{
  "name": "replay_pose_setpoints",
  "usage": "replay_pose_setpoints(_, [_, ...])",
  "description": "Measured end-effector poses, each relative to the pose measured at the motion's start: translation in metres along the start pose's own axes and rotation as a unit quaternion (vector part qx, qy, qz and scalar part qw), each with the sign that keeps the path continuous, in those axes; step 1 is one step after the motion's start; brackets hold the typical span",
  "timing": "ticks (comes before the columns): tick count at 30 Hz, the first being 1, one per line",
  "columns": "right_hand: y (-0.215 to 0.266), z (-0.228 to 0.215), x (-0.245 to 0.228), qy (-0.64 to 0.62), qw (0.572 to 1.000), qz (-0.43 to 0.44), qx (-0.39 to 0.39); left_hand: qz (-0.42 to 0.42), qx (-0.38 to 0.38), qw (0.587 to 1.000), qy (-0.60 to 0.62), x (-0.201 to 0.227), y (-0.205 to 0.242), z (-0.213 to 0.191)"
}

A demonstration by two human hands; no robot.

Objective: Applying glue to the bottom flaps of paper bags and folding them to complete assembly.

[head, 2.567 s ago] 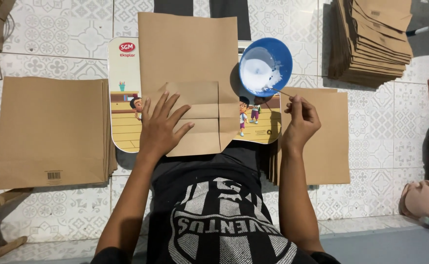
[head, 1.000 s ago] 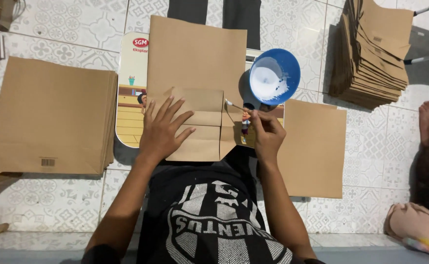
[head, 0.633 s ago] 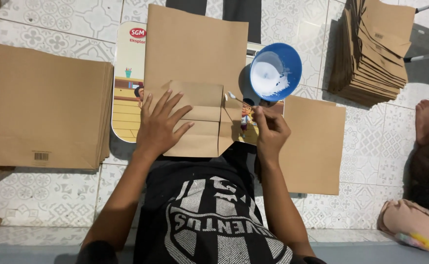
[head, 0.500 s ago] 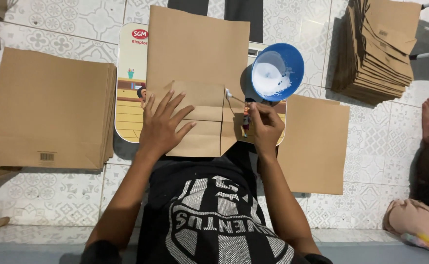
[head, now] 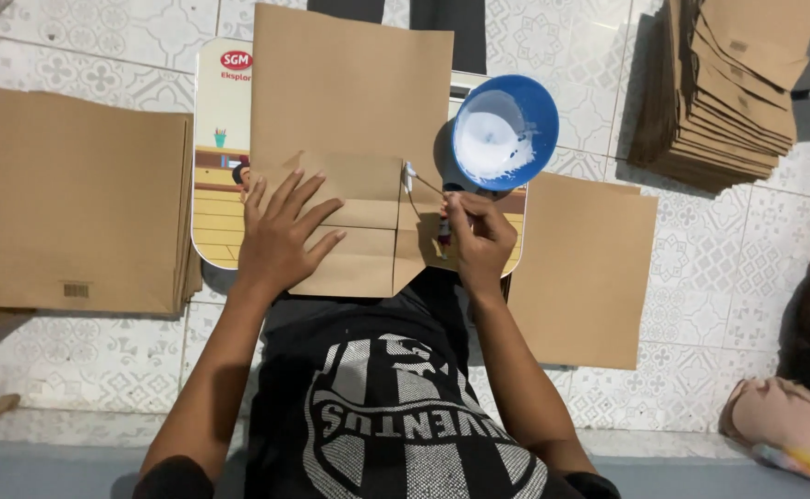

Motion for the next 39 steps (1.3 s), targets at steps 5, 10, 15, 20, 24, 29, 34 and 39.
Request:
replay_pose_setpoints(5, [-0.012, 0.002, -0.002, 0.063, 0.996, -0.032, -0.051, -0.011, 0.002, 1.0, -0.001, 0.001, -0.004, -0.002])
replay_pose_setpoints(10, [-0.013, -0.011, 0.0, 0.119, 0.99, -0.035, -0.07, -0.005, 0.007, 1.0, 0.003, -0.006, -0.005, 0.001])
replay_pose_setpoints(15, [-0.012, 0.01, -0.005, 0.108, 0.992, -0.028, -0.066, 0.001, 0.012, 1.0, 0.007, -0.012, -0.003, 0.001])
replay_pose_setpoints(20, [0.002, 0.026, -0.018, 0.125, 0.991, 0.012, -0.042, 0.009, 0.004, 1.0, 0.004, -0.013, -0.005, -0.005])
replay_pose_setpoints(24, [0.018, 0.015, -0.017, 0.117, 0.992, 0.038, -0.017, 0.008, 0.006, 1.0, -0.006, -0.013, -0.004, -0.001])
replay_pose_setpoints(29, [0.016, 0.008, -0.02, 0.087, 0.996, -0.027, -0.015, 0.011, 0.016, 1.0, 0.008, -0.01, -0.001, 0.0])
replay_pose_setpoints(34, [0.003, 0.018, -0.022, 0.111, 0.99, -0.077, -0.028, 0.011, 0.028, 1.0, 0.007, -0.006, -0.001, -0.003])
replay_pose_setpoints(39, [0.005, 0.003, -0.015, 0.114, 0.99, -0.072, -0.031, -0.016, 0.012, 0.999, 0.029, -0.007, -0.003, -0.003])
Point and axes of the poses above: each hand's wrist, its own y-axis away from the middle knuckle, its own z-axis out of the palm, x = y × z, the point moved 7 cm from there along -y, towards the middle knuckle, and after that the axes turned 6 degrees about x, right-handed, at the moved point
